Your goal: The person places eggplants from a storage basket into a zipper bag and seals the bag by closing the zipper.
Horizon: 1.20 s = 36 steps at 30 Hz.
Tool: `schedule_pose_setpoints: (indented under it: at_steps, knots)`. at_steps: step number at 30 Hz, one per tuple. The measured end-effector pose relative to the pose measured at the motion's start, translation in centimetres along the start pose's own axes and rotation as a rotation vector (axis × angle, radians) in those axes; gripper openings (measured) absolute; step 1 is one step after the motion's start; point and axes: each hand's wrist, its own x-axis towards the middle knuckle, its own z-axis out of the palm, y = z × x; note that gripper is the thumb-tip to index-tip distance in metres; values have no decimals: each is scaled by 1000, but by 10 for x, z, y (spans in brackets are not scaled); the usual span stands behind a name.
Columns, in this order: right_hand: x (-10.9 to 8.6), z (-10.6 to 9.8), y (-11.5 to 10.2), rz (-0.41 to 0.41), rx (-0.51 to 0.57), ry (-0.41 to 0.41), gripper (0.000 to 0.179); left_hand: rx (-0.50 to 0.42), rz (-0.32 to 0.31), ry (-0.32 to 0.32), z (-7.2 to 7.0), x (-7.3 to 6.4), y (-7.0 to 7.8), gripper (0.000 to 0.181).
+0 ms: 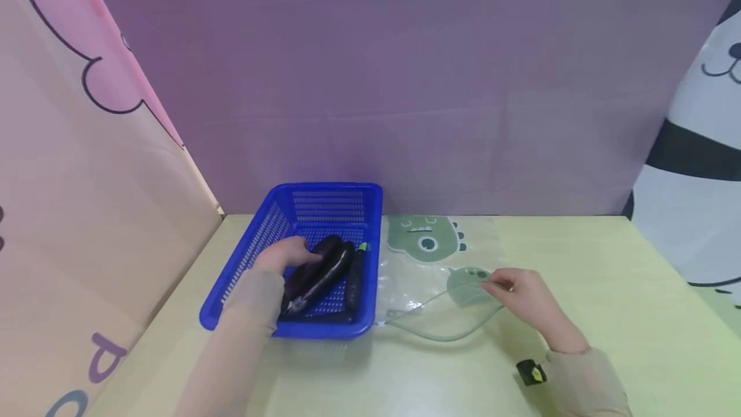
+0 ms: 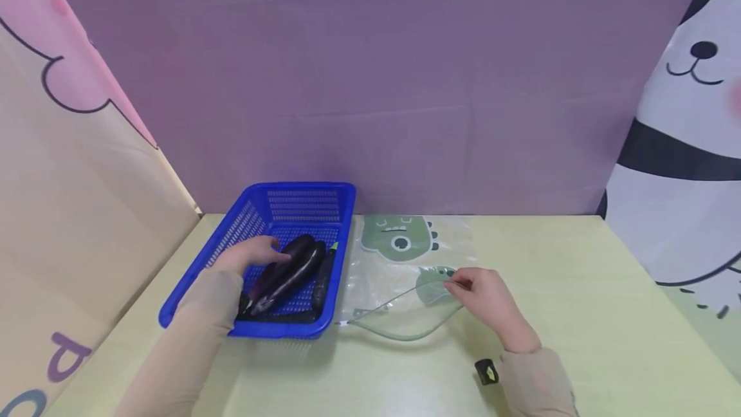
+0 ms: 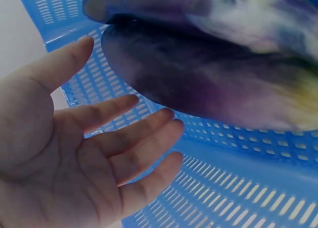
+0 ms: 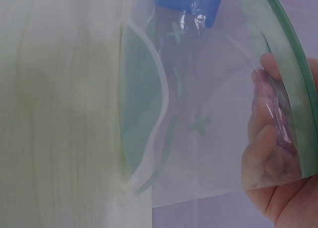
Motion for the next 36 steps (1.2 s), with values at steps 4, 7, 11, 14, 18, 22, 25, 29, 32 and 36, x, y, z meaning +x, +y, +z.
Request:
schedule_pose_setpoints:
  at_steps: [4, 7, 11, 14, 18, 22, 25, 29, 32, 36]
  knots:
    - [1, 1, 0, 7, 5, -6, 4, -9, -9, -51, 3, -1, -1, 68]
    - [1, 1, 0, 7, 0, -4, 4, -57, -27, -79, 4, -2, -1, 68]
    - [1, 1, 2, -7, -4, 4, 5, -105, -52, -114, 3, -5, -2, 64]
    - [0, 2, 3, -13, -1, 10, 6, -111, -53, -122, 3, -5, -5, 62]
    - [1, 2, 3, -16, -1, 14, 7, -139, -56, -137, 3, -3, -8, 64]
    - [1, 2, 4, -14, -5, 12, 8, -170, -70, -139, 4, -1, -12, 63]
    - [1, 2, 4, -9, -6, 8, 6, -198, -87, -134, 4, 1, -13, 64]
    - [1, 2, 4, -3, -4, 3, 5, -202, -97, -137, 4, 4, -15, 63]
    - [2, 2, 4, 2, -5, 2, 4, -164, -82, -137, 4, 5, -15, 61]
    - [2, 3, 5, 6, -10, -2, 4, -125, -44, -132, 4, 5, -15, 57]
